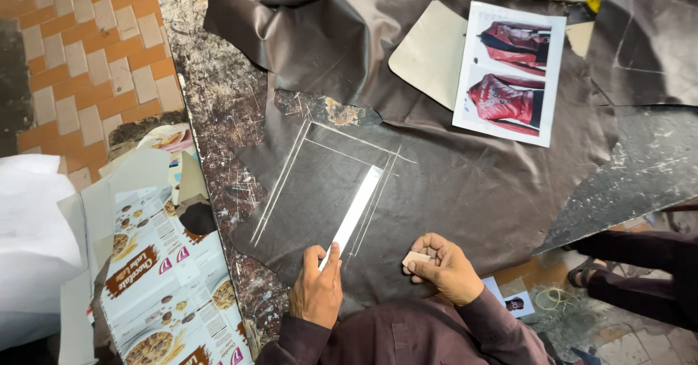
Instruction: The person marks a rectangular pattern on a large piece of dark leather using a ruler and chalk, referencing a printed photo of a red jacket. They then use scissors to cut the leather along the marked lines, producing a rectangular leather piece.
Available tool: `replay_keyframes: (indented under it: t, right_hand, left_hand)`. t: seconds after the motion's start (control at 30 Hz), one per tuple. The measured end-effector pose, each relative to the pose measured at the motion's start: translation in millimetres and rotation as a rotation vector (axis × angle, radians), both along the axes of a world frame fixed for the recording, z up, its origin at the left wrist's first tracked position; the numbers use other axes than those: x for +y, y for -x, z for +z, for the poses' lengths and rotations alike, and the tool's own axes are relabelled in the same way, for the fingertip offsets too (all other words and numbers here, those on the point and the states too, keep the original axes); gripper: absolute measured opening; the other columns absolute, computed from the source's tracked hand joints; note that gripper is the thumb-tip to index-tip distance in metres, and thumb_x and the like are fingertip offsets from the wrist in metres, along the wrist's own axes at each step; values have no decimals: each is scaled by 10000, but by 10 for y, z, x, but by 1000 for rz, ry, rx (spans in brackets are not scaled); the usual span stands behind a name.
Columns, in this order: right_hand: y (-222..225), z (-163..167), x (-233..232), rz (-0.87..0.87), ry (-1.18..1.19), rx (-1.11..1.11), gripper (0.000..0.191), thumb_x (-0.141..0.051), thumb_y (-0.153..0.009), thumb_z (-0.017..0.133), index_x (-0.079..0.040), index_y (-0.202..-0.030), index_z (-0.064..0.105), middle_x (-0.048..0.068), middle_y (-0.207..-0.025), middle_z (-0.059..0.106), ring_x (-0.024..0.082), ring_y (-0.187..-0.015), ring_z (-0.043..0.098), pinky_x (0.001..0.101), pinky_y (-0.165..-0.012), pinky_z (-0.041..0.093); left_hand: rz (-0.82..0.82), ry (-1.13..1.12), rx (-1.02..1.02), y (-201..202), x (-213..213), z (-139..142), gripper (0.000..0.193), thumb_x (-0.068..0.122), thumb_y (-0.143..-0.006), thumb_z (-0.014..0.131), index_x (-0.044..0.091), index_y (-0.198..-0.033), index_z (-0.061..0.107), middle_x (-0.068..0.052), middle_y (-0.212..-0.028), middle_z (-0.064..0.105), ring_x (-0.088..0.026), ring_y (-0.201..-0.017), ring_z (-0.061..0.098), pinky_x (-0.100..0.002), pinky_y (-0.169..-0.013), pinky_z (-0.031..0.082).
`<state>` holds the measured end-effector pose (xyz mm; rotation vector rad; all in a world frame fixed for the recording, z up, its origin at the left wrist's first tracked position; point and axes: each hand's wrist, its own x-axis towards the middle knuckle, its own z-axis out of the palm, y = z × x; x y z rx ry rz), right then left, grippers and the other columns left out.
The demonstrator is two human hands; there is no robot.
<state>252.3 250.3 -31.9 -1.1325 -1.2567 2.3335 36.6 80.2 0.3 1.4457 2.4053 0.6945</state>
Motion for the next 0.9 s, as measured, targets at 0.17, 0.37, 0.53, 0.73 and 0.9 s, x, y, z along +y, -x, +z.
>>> replay_keyframes:
  t: [0.17, 0.37, 0.53, 0.73, 0.9]
  right_hand:
    - [97, 0, 150, -45, -79, 60, 157, 34, -881, 749, 9, -981, 631, 42, -859, 709, 99, -764, 653, 231, -699, 538]
    - [389, 99, 184, 35, -256, -46, 289, -21, -879, 750, -2, -1160, 688, -8, -922, 729, 35, -790, 630, 194, -733, 522]
    - [690, 77, 77, 200, -328, -176, 325, -20, -859, 742, -51, -1177, 685, -28, -834, 701, 27, -622, 567, 208, -588, 482]
    - [885, 72, -97, 220, -483, -169, 215, -42, -876, 783, -35, -1063, 677, -28, -734, 551, 21, -627, 449, 206, -551, 397]
    - [895, 170, -230, 257, -666, -138, 171, -31, -860, 773, -44, -1013, 698, -49, -815, 665, -11, -681, 556, 168, -598, 492]
  left_hand:
    - [44, 24, -11, -87, 70, -39, 396, 197, -920, 683, 100, -1304, 669, -134, -1058, 535, -329, -787, 675, -450, -606, 550]
    - [146, -76, 3, -79, 1, -104, 341, 187, -860, 771, 129, -1196, 758, -72, -931, 573, -273, -699, 663, -418, -555, 522]
    - [216, -187, 7, -17, -49, -168, 281, 180, -814, 835, 109, -1083, 793, -5, -881, 609, -191, -667, 660, -349, -535, 515]
    - [255, -134, -24, -18, -64, -177, 288, 183, -821, 832, 95, -1092, 794, -12, -876, 602, -183, -656, 658, -353, -529, 515]
    - [263, -113, -30, -104, -149, -101, 264, 182, -849, 823, 101, -1097, 786, -12, -893, 602, -198, -674, 663, -361, -547, 522]
